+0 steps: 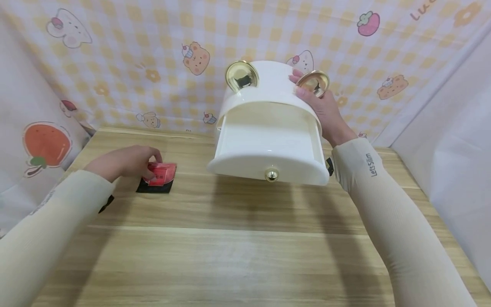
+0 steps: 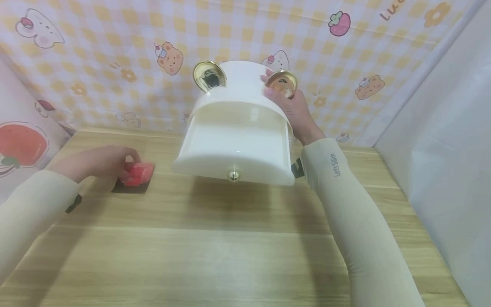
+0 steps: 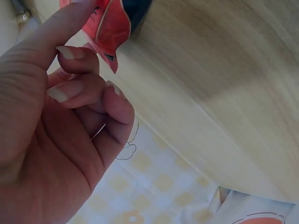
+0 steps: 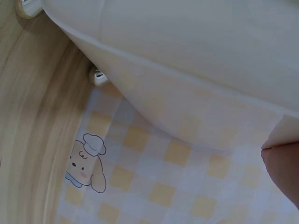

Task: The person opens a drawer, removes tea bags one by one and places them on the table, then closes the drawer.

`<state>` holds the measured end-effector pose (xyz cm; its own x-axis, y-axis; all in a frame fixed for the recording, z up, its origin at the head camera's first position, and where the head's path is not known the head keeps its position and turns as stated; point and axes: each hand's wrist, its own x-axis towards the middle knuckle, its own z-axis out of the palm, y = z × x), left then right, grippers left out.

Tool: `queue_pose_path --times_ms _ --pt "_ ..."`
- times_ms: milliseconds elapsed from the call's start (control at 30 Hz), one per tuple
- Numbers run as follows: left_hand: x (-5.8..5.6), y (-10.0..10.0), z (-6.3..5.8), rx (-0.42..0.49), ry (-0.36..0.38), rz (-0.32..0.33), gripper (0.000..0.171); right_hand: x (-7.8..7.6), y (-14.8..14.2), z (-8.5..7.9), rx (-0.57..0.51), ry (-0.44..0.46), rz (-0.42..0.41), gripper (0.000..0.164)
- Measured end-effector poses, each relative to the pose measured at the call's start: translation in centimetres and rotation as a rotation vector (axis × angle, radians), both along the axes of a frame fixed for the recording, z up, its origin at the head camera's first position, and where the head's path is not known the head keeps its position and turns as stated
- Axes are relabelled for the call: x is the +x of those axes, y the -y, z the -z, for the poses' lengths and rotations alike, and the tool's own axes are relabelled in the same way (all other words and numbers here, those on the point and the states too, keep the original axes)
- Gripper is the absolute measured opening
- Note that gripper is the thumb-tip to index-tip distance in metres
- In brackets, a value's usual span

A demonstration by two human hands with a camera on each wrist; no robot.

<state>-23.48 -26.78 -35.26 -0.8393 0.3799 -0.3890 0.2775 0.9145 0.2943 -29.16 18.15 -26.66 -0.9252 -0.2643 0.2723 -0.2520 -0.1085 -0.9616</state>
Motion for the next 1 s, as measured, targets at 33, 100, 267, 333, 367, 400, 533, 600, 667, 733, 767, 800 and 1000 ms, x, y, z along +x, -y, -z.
queue_pose_path --times_ms 33,100,267,333,367,400,533,600,667,733,767,800,1000 --pt "0.0 0.0 0.0 0.001 -0.005 -0.001 0.045 0.0 0.0 0.0 -0.002 -0.002 0.000 0.047" --pt "0.2 0.0 0.0 0.002 -0.011 -0.004 0.045 0.0 0.0 0.0 -0.003 0.000 -0.001 0.047" --pt "0.5 -0.2 -0.4 -0.012 -0.037 0.012 0.049 0.0 -0.1 0.0 -0.010 0.004 -0.003 0.048" --pt "0.6 -0.3 -0.6 -0.013 -0.066 0.015 0.051 0.0 -0.1 0.0 -0.014 0.001 -0.007 0.048" --pt "0.7 -0.4 -0.8 -0.013 -0.087 0.014 0.052 0.0 -0.1 0.0 -0.017 0.000 -0.010 0.048" --pt "0.7 -0.4 -1.0 -0.015 -0.112 0.014 0.053 0.1 -0.1 0.0 -0.018 -0.001 -0.012 0.048" --pt "1.1 -1.2 -2.0 -0.001 -0.199 -0.006 0.045 0.1 0.0 0.0 -0.023 0.000 -0.019 0.048" --pt "1.5 -1.9 -2.5 -0.001 -0.238 -0.021 0.041 0.1 0.0 0.0 -0.020 0.002 -0.016 0.049" --pt "2.1 -2.9 -3.0 0.016 -0.272 -0.045 0.038 0.1 -0.1 0.0 -0.021 0.004 -0.011 0.049" --pt "2.9 -4.1 -3.6 0.036 -0.310 -0.077 0.038 0.1 -0.1 0.0 -0.016 0.001 -0.005 0.049" --pt "3.3 -4.7 -4.0 0.052 -0.332 -0.090 0.036 0.1 0.0 0.0 -0.016 0.002 -0.003 0.049" --pt "3.8 -5.3 -4.3 0.074 -0.351 -0.100 0.035 0.0 0.0 0.0 -0.016 0.002 -0.002 0.049" --pt "6.8 -8.1 -5.9 0.218 -0.355 -0.079 0.031 0.0 0.1 0.0 0.000 0.003 0.008 0.049"
